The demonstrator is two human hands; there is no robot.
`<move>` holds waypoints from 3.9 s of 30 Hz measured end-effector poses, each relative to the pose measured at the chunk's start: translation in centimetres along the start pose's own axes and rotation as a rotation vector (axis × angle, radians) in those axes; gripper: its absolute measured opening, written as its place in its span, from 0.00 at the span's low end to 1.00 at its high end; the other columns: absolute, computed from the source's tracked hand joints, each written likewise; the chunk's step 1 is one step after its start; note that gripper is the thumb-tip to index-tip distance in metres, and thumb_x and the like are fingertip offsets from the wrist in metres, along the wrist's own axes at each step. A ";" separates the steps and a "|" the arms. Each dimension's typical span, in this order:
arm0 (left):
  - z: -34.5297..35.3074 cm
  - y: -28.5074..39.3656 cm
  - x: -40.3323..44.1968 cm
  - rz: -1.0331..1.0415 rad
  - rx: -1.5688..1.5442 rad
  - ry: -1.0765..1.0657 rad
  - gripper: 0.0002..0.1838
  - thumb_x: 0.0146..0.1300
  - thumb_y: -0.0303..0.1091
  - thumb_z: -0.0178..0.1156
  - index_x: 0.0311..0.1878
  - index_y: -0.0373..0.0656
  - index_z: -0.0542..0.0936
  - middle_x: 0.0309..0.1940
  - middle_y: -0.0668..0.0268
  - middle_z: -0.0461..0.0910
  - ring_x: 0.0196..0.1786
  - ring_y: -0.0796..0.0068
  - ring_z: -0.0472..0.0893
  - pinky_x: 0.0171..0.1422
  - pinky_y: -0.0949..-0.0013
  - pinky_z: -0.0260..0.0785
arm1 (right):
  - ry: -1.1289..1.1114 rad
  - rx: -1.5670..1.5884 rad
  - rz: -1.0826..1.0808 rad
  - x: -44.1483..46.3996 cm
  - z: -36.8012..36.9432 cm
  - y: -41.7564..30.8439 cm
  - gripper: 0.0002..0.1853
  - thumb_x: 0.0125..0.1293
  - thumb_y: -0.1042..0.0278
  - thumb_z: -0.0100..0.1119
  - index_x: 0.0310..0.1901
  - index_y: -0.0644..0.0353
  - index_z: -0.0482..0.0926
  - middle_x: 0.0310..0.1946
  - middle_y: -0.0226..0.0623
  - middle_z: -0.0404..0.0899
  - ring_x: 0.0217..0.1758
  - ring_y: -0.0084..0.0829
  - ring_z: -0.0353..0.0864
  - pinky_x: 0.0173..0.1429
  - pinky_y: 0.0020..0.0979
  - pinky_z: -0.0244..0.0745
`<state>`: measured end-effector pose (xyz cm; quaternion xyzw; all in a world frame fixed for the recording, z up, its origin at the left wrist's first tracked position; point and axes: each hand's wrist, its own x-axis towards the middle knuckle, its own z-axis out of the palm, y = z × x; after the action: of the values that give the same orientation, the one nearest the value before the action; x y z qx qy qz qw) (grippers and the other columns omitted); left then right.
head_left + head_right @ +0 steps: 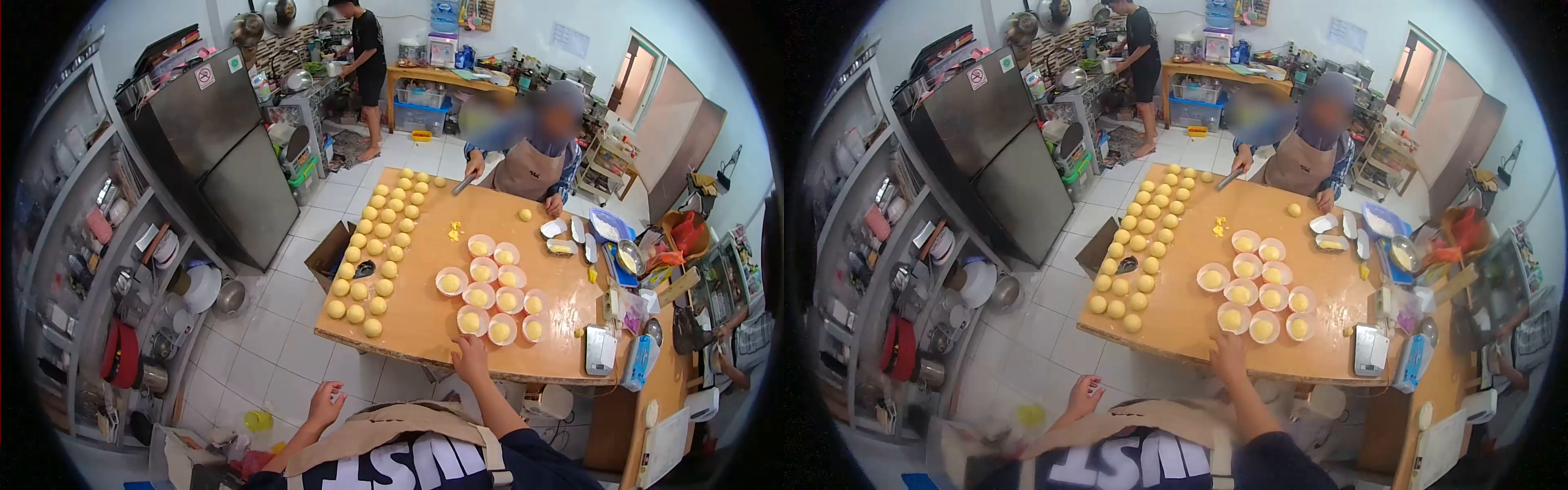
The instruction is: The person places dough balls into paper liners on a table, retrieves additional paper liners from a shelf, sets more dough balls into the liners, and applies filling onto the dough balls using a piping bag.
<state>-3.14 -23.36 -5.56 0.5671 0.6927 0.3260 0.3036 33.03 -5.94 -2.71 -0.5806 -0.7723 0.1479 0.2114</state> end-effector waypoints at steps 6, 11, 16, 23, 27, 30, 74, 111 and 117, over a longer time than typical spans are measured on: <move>0.3 0.3 1.1 0.035 -0.005 -0.037 0.15 0.59 0.32 0.66 0.48 0.40 0.78 0.43 0.62 0.78 0.45 0.67 0.80 0.48 0.65 0.74 | 0.221 -0.029 0.086 1.3 -1.6 5.4 0.16 0.52 0.70 0.67 0.44 0.55 0.82 0.46 0.41 0.78 0.52 0.45 0.75 0.56 0.43 0.70; 1.1 0.9 2.7 0.081 -0.003 -0.075 0.14 0.58 0.31 0.67 0.46 0.41 0.78 0.43 0.61 0.78 0.44 0.66 0.80 0.48 0.65 0.74 | 0.346 -0.005 0.161 1.0 -5.0 8.8 0.12 0.53 0.71 0.66 0.41 0.54 0.83 0.42 0.40 0.78 0.49 0.45 0.76 0.54 0.44 0.70; 3.2 3.9 5.7 0.089 0.017 -0.093 0.13 0.58 0.31 0.66 0.46 0.41 0.79 0.42 0.60 0.79 0.44 0.65 0.80 0.46 0.65 0.74 | 0.195 -0.176 0.344 0.4 -6.6 11.7 0.12 0.54 0.73 0.65 0.42 0.53 0.82 0.43 0.39 0.78 0.50 0.44 0.76 0.55 0.45 0.70; 8.9 10.5 9.6 0.114 0.016 -0.106 0.13 0.59 0.30 0.65 0.47 0.40 0.79 0.42 0.59 0.80 0.45 0.64 0.81 0.48 0.64 0.75 | 0.307 -0.083 0.286 2.5 -10.2 19.5 0.12 0.56 0.75 0.62 0.42 0.53 0.82 0.45 0.40 0.78 0.51 0.44 0.76 0.55 0.46 0.70; 13.7 13.1 12.0 0.123 -0.048 -0.167 0.13 0.60 0.31 0.65 0.47 0.39 0.79 0.43 0.59 0.79 0.47 0.64 0.81 0.50 0.63 0.75 | 0.188 -0.124 0.207 4.7 -10.5 23.1 0.09 0.56 0.73 0.62 0.39 0.53 0.84 0.41 0.37 0.80 0.49 0.42 0.77 0.55 0.45 0.70; 16.3 16.8 13.0 0.139 -0.027 -0.163 0.13 0.60 0.30 0.65 0.47 0.38 0.78 0.44 0.58 0.79 0.47 0.63 0.81 0.50 0.63 0.76 | 0.061 -0.194 0.130 5.7 -10.3 24.7 0.06 0.56 0.70 0.64 0.36 0.53 0.85 0.38 0.34 0.81 0.48 0.40 0.77 0.53 0.42 0.70; 18.8 19.7 9.7 0.035 0.085 -0.044 0.14 0.59 0.31 0.65 0.47 0.38 0.78 0.42 0.57 0.79 0.45 0.61 0.82 0.49 0.62 0.74 | 0.151 -0.132 0.013 12.9 -9.7 24.7 0.12 0.57 0.71 0.63 0.44 0.54 0.80 0.38 0.34 0.80 0.49 0.37 0.76 0.55 0.41 0.65; 19.2 17.2 8.1 -0.045 0.071 -0.072 0.14 0.58 0.33 0.66 0.47 0.42 0.79 0.44 0.60 0.79 0.49 0.61 0.79 0.51 0.62 0.74 | -0.211 0.760 0.449 9.8 -1.6 23.5 0.07 0.62 0.77 0.57 0.38 0.60 0.68 0.26 0.38 0.77 0.23 0.28 0.78 0.22 0.29 0.72; 19.7 17.6 7.8 -0.010 0.058 -0.078 0.14 0.58 0.34 0.66 0.47 0.43 0.79 0.45 0.60 0.78 0.50 0.56 0.78 0.54 0.60 0.72 | 0.066 0.121 -0.213 9.4 -7.9 18.1 0.09 0.57 0.71 0.62 0.39 0.61 0.76 0.41 0.43 0.79 0.44 0.44 0.79 0.48 0.41 0.74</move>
<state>21.46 -10.99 -3.80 0.5845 0.6923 0.2820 0.3154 49.86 8.03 -2.96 -0.4859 -0.8120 0.1517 0.2856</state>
